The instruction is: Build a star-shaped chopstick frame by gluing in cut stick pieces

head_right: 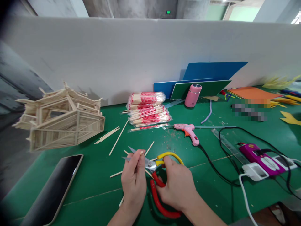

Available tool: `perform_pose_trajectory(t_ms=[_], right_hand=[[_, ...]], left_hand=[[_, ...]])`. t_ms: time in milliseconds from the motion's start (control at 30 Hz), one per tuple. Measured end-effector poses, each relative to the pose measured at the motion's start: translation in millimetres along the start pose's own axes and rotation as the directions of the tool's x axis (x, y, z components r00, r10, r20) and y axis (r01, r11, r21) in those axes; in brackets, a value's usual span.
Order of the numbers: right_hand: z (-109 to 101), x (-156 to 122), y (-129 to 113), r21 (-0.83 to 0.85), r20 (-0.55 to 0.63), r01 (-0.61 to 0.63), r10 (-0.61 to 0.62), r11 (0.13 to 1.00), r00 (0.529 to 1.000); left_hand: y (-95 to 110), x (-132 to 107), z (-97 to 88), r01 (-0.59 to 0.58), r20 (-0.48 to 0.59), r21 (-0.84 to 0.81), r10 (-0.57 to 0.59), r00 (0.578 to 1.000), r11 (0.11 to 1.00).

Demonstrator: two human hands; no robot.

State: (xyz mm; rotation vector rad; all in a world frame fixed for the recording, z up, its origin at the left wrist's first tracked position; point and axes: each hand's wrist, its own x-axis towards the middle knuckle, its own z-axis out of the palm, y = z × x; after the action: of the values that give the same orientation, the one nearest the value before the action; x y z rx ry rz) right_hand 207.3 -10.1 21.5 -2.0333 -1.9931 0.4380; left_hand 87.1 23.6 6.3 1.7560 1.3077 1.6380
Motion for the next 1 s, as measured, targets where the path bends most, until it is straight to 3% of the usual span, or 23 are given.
perform_pose_trajectory(t_ms=[567,1000], right_hand=[[1.7,-0.1,0.5,-0.009,-0.002,0.023,-0.023,1.000,1.000],[5.8,1.4,3.3,0.035,-0.055,0.051,-0.049,0.998,0.997]], left_hand=[[5.2,3.4,-1.9,-0.044,-0.020,0.031,0.044,0.999,0.999],[0.9,2.1,-3.0,-0.045,0.026,0.075,0.043,0.999,0.996]])
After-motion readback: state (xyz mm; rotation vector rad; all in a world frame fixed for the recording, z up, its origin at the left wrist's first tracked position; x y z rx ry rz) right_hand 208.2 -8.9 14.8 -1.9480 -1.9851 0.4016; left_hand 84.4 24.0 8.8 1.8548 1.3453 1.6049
